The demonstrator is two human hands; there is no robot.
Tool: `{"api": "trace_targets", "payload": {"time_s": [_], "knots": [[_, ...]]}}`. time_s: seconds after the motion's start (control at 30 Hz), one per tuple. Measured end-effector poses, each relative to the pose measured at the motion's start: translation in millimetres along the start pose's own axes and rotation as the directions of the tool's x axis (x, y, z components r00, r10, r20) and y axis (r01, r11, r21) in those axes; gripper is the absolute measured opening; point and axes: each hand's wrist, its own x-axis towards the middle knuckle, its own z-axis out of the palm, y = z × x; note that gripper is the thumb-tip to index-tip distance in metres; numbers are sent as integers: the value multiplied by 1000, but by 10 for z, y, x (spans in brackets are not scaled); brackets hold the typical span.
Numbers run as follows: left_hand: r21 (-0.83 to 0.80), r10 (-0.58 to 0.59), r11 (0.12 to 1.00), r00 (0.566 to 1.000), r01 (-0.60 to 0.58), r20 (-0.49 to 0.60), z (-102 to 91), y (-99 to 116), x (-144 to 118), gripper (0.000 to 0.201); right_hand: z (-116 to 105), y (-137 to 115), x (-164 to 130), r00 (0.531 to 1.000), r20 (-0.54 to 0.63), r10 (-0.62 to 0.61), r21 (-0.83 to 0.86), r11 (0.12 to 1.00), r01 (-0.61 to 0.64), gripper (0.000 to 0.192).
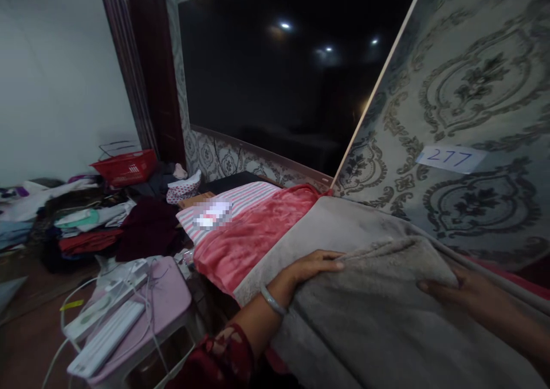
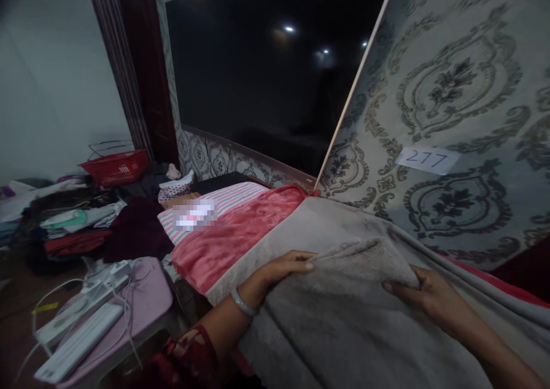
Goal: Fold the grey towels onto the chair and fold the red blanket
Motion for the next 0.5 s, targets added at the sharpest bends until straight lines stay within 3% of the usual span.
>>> {"api": "trace_targets", "payload": {"time_s": [0.07,0.17,0.27,0.37,0.5], "knots": [[-159,-34,987,999,37,21,13,-3,1,71,-104,-138,-167,993,-119,12,-1,1000,-12,35],[-388,10,921,996,27,94,143,47,-60,84,-322,-276,-378,970,-236,51,-33,998,-61,36],[-504,86,859,996,-88,-27,430,50,-242,88,-562,-343,-562,922,-379,81,-35,994,-101,38],[-481,123,848,966,-222,-228,793,-96,-459,88,-750,-463,-813,852,-521,50,-51,995,-90,41],[-385,184,891,966,-241,-180,1201,-329,-538,86,-869,-724,-1219,755,-653,-64,-69,997,25,41]]}}
